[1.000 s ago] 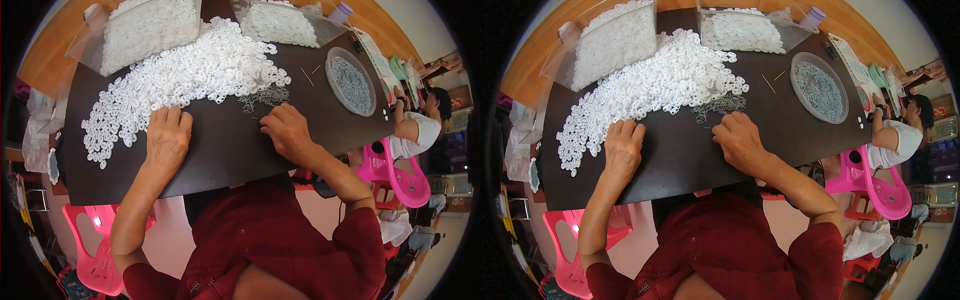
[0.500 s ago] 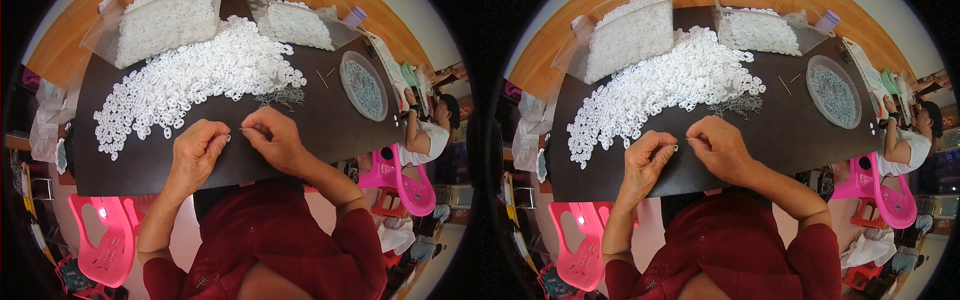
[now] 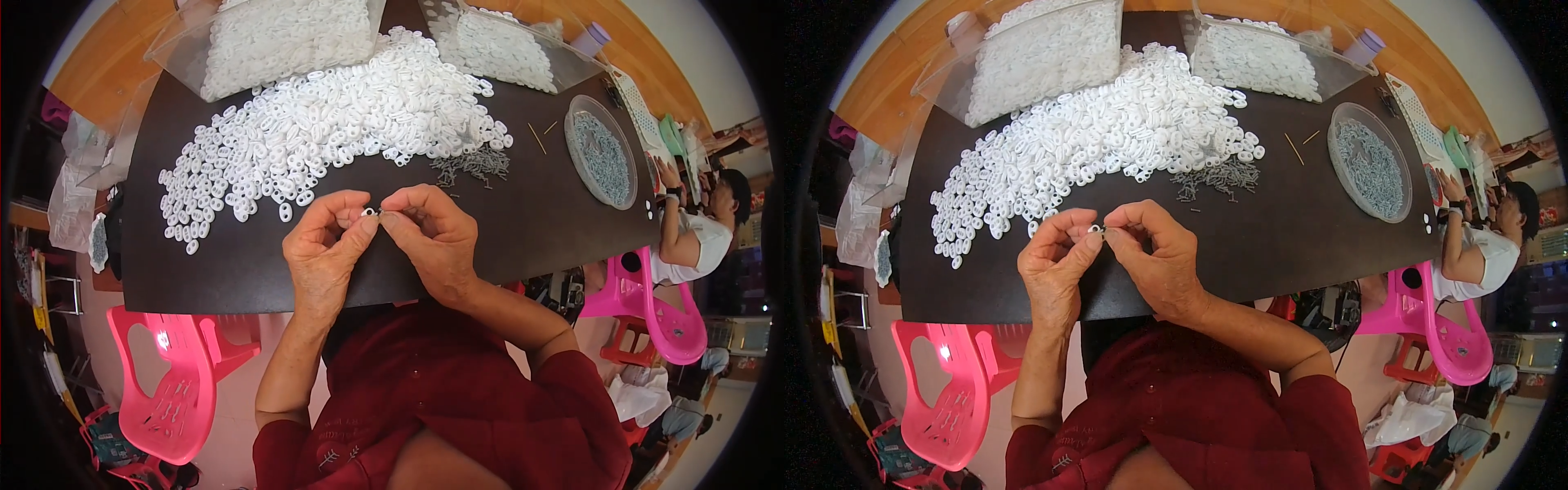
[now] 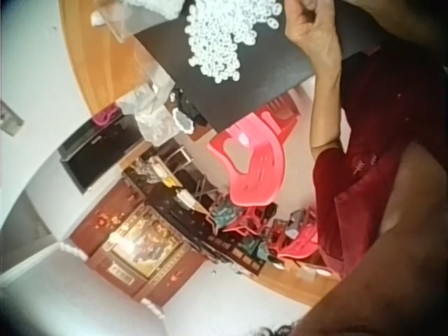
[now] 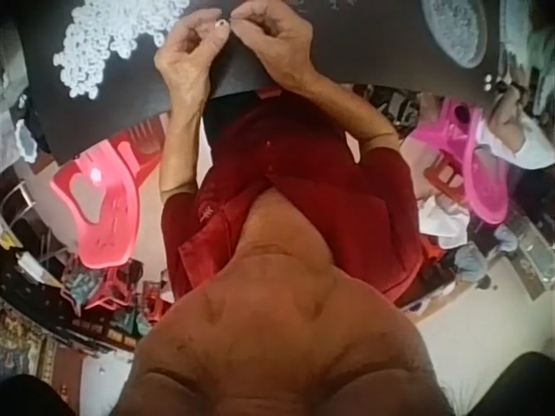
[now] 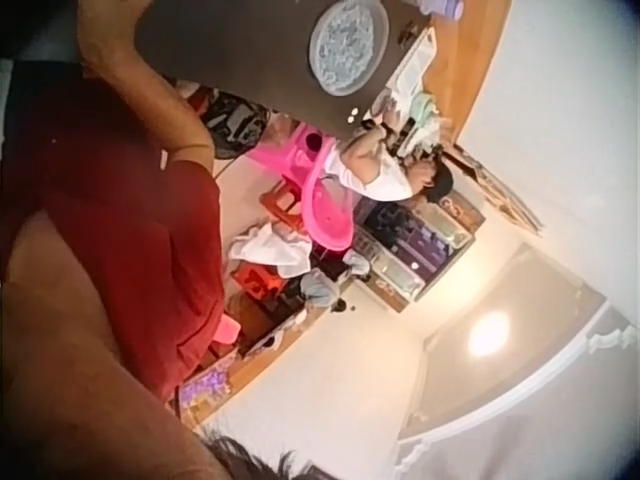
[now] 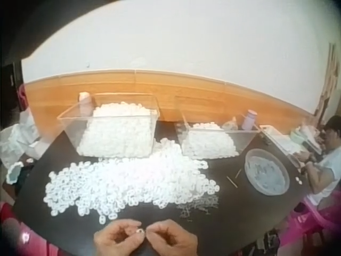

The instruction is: Manually inserting small metal pins into white plastic hardware components on a workbench.

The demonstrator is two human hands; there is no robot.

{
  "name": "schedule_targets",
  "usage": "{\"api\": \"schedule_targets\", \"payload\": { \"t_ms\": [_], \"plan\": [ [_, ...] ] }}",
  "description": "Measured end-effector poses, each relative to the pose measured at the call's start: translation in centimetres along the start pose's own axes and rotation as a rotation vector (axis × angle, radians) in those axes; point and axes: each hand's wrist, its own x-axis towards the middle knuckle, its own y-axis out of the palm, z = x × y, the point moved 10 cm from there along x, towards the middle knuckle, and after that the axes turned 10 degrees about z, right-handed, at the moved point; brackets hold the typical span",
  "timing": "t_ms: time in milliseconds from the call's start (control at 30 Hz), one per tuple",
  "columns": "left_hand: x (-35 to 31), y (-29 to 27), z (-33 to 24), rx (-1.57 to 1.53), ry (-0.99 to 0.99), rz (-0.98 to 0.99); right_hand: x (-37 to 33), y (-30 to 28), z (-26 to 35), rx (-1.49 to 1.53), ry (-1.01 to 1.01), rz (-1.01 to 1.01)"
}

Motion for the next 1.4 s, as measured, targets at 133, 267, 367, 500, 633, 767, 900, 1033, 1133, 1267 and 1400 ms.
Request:
{"api": "schedule_targets", "payload": {
  "t_ms": [133, 267, 367, 500, 633, 767, 900, 1033, 1133, 1267, 1400],
  "plan": [
    [-0.6, -0.2, 2.1, -0.151, -0.104, 0.008, 0.0, 0.5, -0.2, 0.028, -0.02, 0.07],
    [-0.9, 0.3, 2.6, -0.303, -0.198, 0.017, 0.3, 0.7, -0.2, 0.128, 0.026, 0.128],
    [-1.0, -0.2, 2.4, -0.197, -0.17, 0.018, 0.5, 0.6, -0.9, 0.153, 0.102, 0.17],
    [-1.3, -0.3, 2.3, -0.19, -0.181, 0.039, 0.4, 0.4, -1.2, 0.071, 0.172, 0.17],
    [-1.5, -0.5, 2.0, -0.127, -0.17, 0.051, 0.5, 0.9, -1.1, -0.01, 0.175, 0.193],
    [-1.5, -0.5, 1.2, -0.034, -0.15, 0.064, 0.7, 1.1, -0.9, -0.024, 0.188, 0.208],
    [-1.6, -0.5, 1.1, 0.003, -0.133, 0.068, 0.8, 1.3, -0.8, -0.074, 0.18, 0.224],
    [-1.7, -0.7, 1.1, 0.083, -0.136, 0.06, 0.9, 1.3, -0.5, -0.185, 0.183, 0.245],
    [-1.7, -0.7, 1.2, 0.153, -0.121, 0.045, 0.9, 1.3, -0.9, -0.16, 0.184, 0.235],
    [-1.7, -0.8, 1.2, 0.199, -0.117, 0.013, 1.2, 1.4, -0.5, -0.203, 0.141, 0.239],
    [-1.7, -1.2, 1.3, 0.136, -0.133, 0.006, 1.4, 1.5, -0.8, -0.117, 0.17, 0.248]
  ]
}}
